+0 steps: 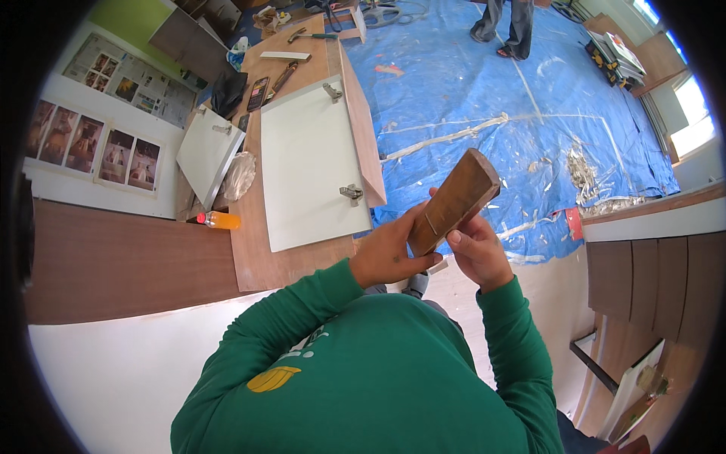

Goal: The person hammers a nail into a wooden board, then flips a white cabinet door and uses a hand plane to smooth its edge. The person repeatedly planes the door edge while holding it steady.

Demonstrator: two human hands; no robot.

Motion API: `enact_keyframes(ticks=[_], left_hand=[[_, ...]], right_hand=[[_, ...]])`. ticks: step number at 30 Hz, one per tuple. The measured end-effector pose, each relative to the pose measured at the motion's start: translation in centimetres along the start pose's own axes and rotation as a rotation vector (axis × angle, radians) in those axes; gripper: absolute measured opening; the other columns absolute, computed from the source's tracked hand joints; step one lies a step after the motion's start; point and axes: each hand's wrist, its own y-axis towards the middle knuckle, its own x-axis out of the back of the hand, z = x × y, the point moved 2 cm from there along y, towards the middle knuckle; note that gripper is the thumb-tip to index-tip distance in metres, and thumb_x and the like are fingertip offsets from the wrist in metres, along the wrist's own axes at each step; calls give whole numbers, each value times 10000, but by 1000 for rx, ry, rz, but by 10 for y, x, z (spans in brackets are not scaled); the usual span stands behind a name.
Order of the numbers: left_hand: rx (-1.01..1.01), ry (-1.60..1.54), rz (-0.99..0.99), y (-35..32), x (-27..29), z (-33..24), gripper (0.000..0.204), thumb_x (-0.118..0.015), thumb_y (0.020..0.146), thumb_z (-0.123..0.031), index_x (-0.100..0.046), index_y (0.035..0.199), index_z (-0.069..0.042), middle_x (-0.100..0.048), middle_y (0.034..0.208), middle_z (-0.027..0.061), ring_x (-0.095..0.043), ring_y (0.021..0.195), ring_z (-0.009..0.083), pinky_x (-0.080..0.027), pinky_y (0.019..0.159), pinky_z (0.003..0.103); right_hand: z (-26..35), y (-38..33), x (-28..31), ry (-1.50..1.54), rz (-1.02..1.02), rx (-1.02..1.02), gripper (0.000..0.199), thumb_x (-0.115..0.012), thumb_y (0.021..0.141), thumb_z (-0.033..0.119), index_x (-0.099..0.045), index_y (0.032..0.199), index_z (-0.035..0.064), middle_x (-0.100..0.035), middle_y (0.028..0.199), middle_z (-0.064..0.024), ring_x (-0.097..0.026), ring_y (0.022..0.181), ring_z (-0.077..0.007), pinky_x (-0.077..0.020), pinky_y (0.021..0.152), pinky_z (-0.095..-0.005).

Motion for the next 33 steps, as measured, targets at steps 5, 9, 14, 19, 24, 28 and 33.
enact_keyframes(ticks=[5, 9, 14, 19, 24, 28, 33], left_hand=[[165, -38, -156, -5, -5, 8, 708, -808, 848, -385, -502, 1379, -32, -688, 1146, 238, -698, 1009, 414, -560, 837, 479], [-93, 95, -440, -4, -3, 39, 614, -853, 812, -257, -542, 1300, -52, -693, 1071, 171, -701, 926, 377, -561, 796, 453], [-453, 428, -652, -9, 18, 61, 610, -840, 724, -95, -525, 1246, -97, -627, 1118, 100, -650, 956, 330, -497, 825, 462], [-560, 591, -559, -15, 21, 86, 567, -812, 700, -46, -562, 1202, -127, -638, 1086, 69, -641, 930, 260, -483, 849, 431], [-581, 674, -496, -15, 20, 100, 475, -781, 739, -58, -586, 1165, -137, -624, 1072, 39, -639, 945, 242, -477, 856, 416], [-519, 685, -395, -12, 24, 116, 437, -718, 783, -56, -601, 1197, -131, -617, 1167, 50, -618, 1081, 256, -463, 961, 439], [-418, 588, -263, -14, 75, 107, 693, -673, 754, -4, -527, 1424, -103, -458, 1539, 163, -441, 1428, 342, -329, 1205, 506]], right_hand=[[-12, 8, -3, 3, -50, -99, 569, -551, 1073, 346, -447, 1534, 30, -522, 1513, -85, -459, 1403, -239, -357, 1160, -455], [-23, 18, 0, 34, -124, -136, 669, -339, 1097, 589, -501, 1491, 74, -591, 1420, -96, -547, 1274, -244, -447, 1047, -446], [-15, 7, 14, 68, -101, -398, 913, -237, 997, 805, -512, 1480, 80, -700, 1133, -191, -689, 998, -310, -592, 765, -445], [-3, -13, 22, -5, 133, -648, 910, -385, 975, 774, -490, 1483, 26, -711, 1031, -215, -730, 751, -289, -605, 583, -363], [8, -2, 1, -382, -11, -746, 739, -697, 949, 530, -540, 1397, -36, -703, 987, -131, -707, 701, -186, -581, 568, -288], [-15, 1, 7, -372, -94, -781, 605, -642, 1009, 459, -577, 1330, -50, -701, 996, -129, -687, 709, -170, -565, 575, -280], [-69, -11, 14, -260, -344, -435, 464, -725, 944, 370, -606, 1201, 3, -665, 877, -72, -649, 692, -161, -536, 606, -284]])
